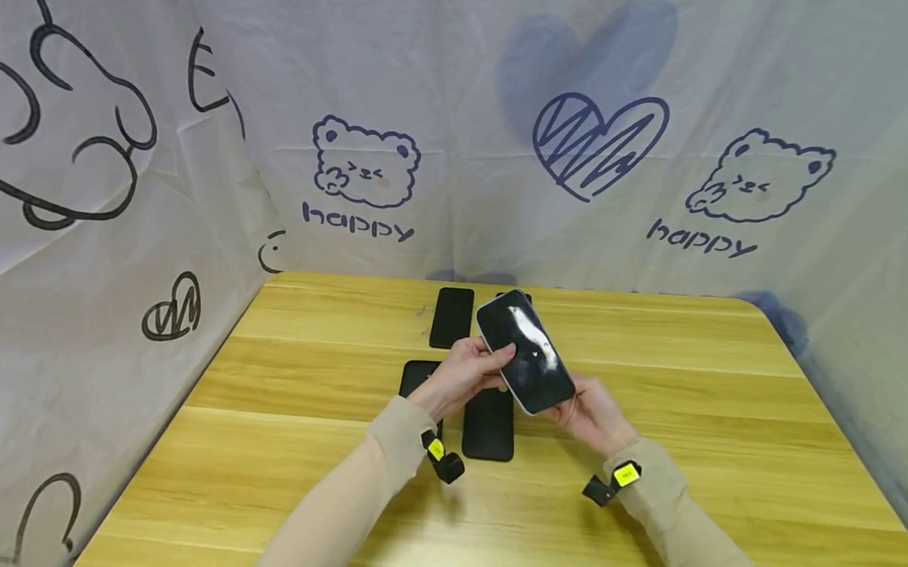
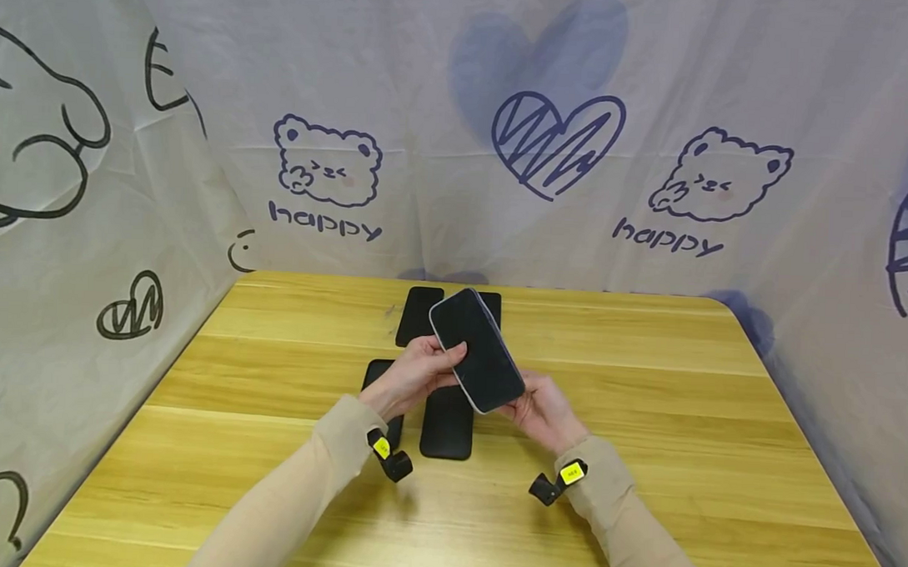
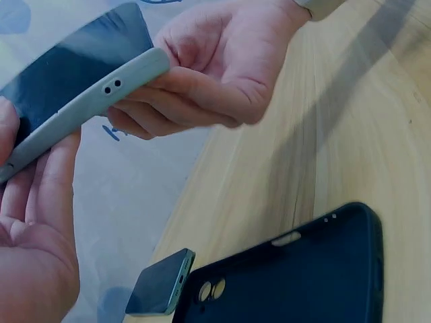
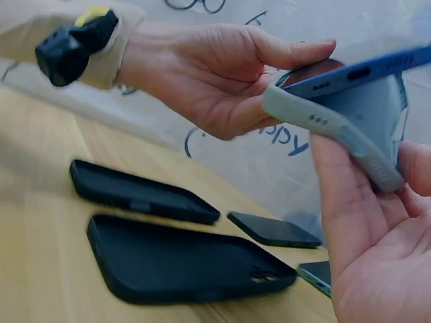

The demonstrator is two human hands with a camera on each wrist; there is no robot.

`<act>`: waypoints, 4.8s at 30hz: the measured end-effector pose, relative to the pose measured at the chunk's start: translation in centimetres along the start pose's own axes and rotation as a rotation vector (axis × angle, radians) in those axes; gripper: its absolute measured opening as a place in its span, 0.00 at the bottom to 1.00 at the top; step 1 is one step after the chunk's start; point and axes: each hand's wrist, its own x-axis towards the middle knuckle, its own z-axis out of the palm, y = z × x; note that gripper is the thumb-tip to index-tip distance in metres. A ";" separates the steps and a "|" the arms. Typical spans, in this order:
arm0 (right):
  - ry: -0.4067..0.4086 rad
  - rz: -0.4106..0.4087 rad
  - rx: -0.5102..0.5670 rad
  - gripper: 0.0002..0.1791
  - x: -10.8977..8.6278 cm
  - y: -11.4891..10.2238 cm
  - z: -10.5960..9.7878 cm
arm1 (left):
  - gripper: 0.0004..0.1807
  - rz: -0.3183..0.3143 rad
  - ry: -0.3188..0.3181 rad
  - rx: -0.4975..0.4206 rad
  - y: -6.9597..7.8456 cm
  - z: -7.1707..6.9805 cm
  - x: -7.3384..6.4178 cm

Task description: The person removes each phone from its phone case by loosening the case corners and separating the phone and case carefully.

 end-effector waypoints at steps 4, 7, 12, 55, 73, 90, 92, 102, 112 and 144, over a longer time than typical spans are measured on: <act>0.077 -0.053 -0.118 0.23 0.1 -0.2 0.4 | 0.18 -0.007 0.067 0.008 -0.2 -0.2 0.0; 0.156 -0.094 -0.259 0.22 0.2 -0.2 0.7 | 0.19 -0.010 0.121 0.022 -0.4 -0.3 0.0; 0.259 -0.130 -0.462 0.21 0.3 -0.1 1.0 | 0.18 -0.018 0.166 0.044 -0.6 -0.3 0.1; 0.501 -0.481 -1.649 0.10 1.0 0.1 3.1 | 0.19 0.078 0.418 0.245 -2.0 1.4 0.3; 0.541 -0.478 -1.627 0.14 1.0 0.6 3.6 | 0.17 0.070 0.476 0.227 -2.1 1.9 0.7; 0.460 -0.383 -1.530 0.26 0.9 0.5 4.0 | 0.14 0.021 0.476 0.218 -2.3 2.2 0.8; 0.451 -0.382 -1.530 0.26 0.8 0.5 3.9 | 0.14 0.018 0.473 0.226 -2.3 2.1 0.8; 0.543 -0.431 -1.480 0.20 0.5 0.8 3.2 | 0.15 0.020 0.389 0.290 -2.3 2.0 0.6; 0.676 -0.460 -1.267 0.18 -0.4 -0.4 2.1 | 0.18 -0.026 0.294 0.251 -1.7 2.4 0.5; 0.770 -0.229 -0.392 0.41 -4.5 -4.7 -0.9 | 0.10 -0.198 0.084 0.476 -4.7 5.6 1.6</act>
